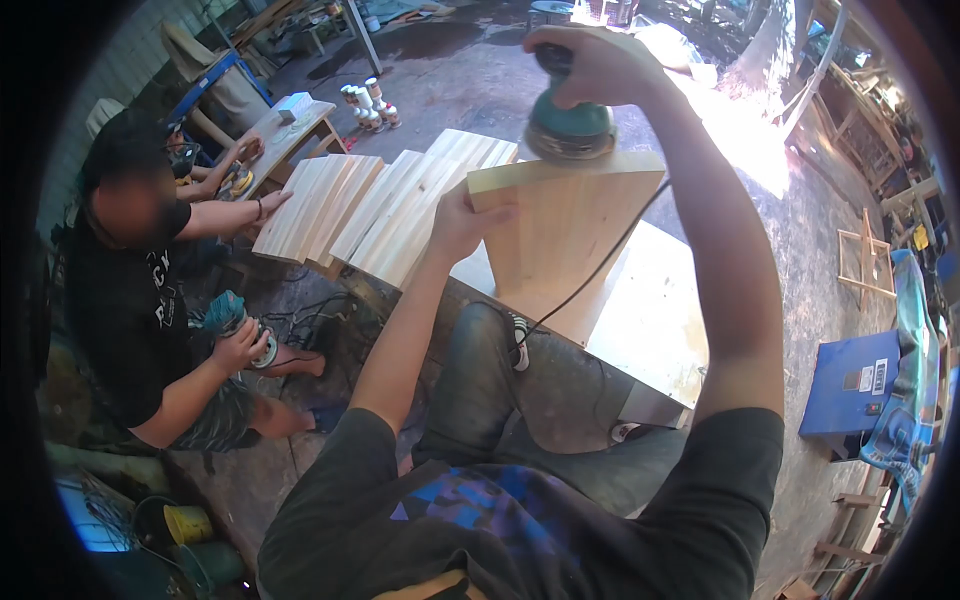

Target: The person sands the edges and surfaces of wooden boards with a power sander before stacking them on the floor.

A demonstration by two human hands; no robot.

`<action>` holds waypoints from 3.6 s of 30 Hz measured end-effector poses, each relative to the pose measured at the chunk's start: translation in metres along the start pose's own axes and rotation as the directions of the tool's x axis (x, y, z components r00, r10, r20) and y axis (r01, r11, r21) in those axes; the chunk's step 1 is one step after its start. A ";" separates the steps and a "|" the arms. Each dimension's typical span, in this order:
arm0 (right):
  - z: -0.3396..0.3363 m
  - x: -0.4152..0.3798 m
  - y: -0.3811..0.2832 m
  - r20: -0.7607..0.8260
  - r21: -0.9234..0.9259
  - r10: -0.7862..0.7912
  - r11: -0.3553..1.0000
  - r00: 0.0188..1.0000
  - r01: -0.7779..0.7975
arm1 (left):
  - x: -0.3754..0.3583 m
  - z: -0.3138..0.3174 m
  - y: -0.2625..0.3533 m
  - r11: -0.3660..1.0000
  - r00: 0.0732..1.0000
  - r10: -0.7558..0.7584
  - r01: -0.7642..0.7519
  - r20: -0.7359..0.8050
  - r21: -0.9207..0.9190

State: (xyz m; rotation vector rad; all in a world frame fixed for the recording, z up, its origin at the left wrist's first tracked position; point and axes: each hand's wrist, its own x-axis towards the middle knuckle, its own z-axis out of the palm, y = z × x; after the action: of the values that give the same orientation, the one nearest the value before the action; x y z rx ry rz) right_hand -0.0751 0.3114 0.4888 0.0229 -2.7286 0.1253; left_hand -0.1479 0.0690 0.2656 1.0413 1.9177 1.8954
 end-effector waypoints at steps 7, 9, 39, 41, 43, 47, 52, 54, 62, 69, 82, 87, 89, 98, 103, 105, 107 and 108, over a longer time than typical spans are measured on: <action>-0.010 -0.019 0.019 -0.018 0.042 0.073 0.997 0.997 -0.072 | 0.004 -0.003 -0.012 0.999 0.999 -0.029 0.029 -0.014 0.020; -0.009 -0.018 0.014 -0.006 0.072 0.052 0.996 0.999 -0.051 | 0.005 -0.003 -0.012 0.999 1.000 -0.004 0.004 -0.025 0.032; 0.015 0.019 -0.119 0.012 0.017 -0.156 0.988 0.988 0.156 | -0.012 -0.001 0.010 0.998 1.000 -0.022 0.021 0.010 0.059; 0.011 0.003 -0.112 -0.001 0.014 -0.192 0.981 0.981 0.192 | -0.016 -0.001 0.013 0.987 1.000 0.027 -0.025 -0.006 0.160; 0.004 -0.013 -0.103 -0.022 0.012 -0.231 0.973 0.973 0.232 | -0.018 0.001 0.021 0.961 0.993 0.109 -0.095 -0.041 0.258; -0.014 -0.033 -0.084 0.042 0.100 -0.255 0.963 0.966 0.250 | -0.014 0.001 0.022 0.975 0.997 0.017 -0.001 -0.069 0.224; -0.019 -0.041 -0.081 0.062 0.048 -0.196 0.980 0.979 0.193 | -0.011 0.004 0.011 0.998 0.999 -0.002 0.005 -0.045 0.058; -0.014 -0.037 -0.084 0.028 0.016 -0.194 0.981 0.981 0.193 | -0.009 0.004 0.006 0.999 0.999 0.020 -0.017 -0.049 0.049; -0.034 -0.050 -0.031 0.116 0.026 0.050 0.998 0.992 -0.053 | -0.011 0.008 -0.002 0.997 0.996 0.033 -0.027 -0.085 0.074; -0.047 -0.069 0.037 0.050 -0.048 0.144 0.989 0.988 -0.142 | -0.009 0.008 0.000 0.995 0.996 0.075 -0.078 -0.046 -0.058; -0.045 -0.078 0.079 0.021 0.004 0.256 0.967 0.966 -0.256 | -0.011 0.005 0.006 1.000 1.000 0.022 -0.023 -0.014 -0.020; -0.041 -0.065 0.080 -0.004 0.010 0.287 0.958 0.958 -0.287 | -0.013 0.005 0.008 1.000 0.999 -0.005 0.006 -0.033 0.026; -0.039 -0.060 0.080 -0.024 -0.021 0.280 0.959 0.960 -0.281 | -0.010 0.005 0.008 0.999 0.999 0.007 -0.006 -0.037 0.038; -0.023 -0.036 0.077 -0.001 0.141 0.166 0.976 0.986 -0.164 | -0.007 0.006 -0.002 0.998 0.998 0.055 -0.056 -0.033 -0.006; -0.014 -0.021 0.052 -0.022 0.085 0.100 0.992 0.995 -0.098 | -0.006 0.004 0.000 0.998 0.998 0.055 -0.054 -0.028 0.038; -0.012 -0.018 0.037 -0.030 0.073 0.063 0.995 0.998 -0.060 | -0.005 0.004 -0.002 0.999 0.998 0.049 -0.049 -0.036 0.015; -0.010 -0.009 0.021 0.009 0.107 0.045 0.993 0.999 -0.045 | -0.004 0.004 -0.004 0.999 0.998 0.038 -0.039 -0.040 -0.013; -0.010 -0.004 0.011 0.034 0.104 0.063 0.992 0.997 -0.066 | -0.004 0.004 -0.003 0.999 0.999 0.032 -0.034 -0.039 -0.031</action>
State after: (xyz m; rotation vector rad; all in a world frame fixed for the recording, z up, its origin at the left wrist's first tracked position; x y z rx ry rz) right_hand -0.0677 0.3235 0.4948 -0.0337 -2.7516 0.2895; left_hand -0.1434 0.0698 0.2613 1.0411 1.8962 1.9705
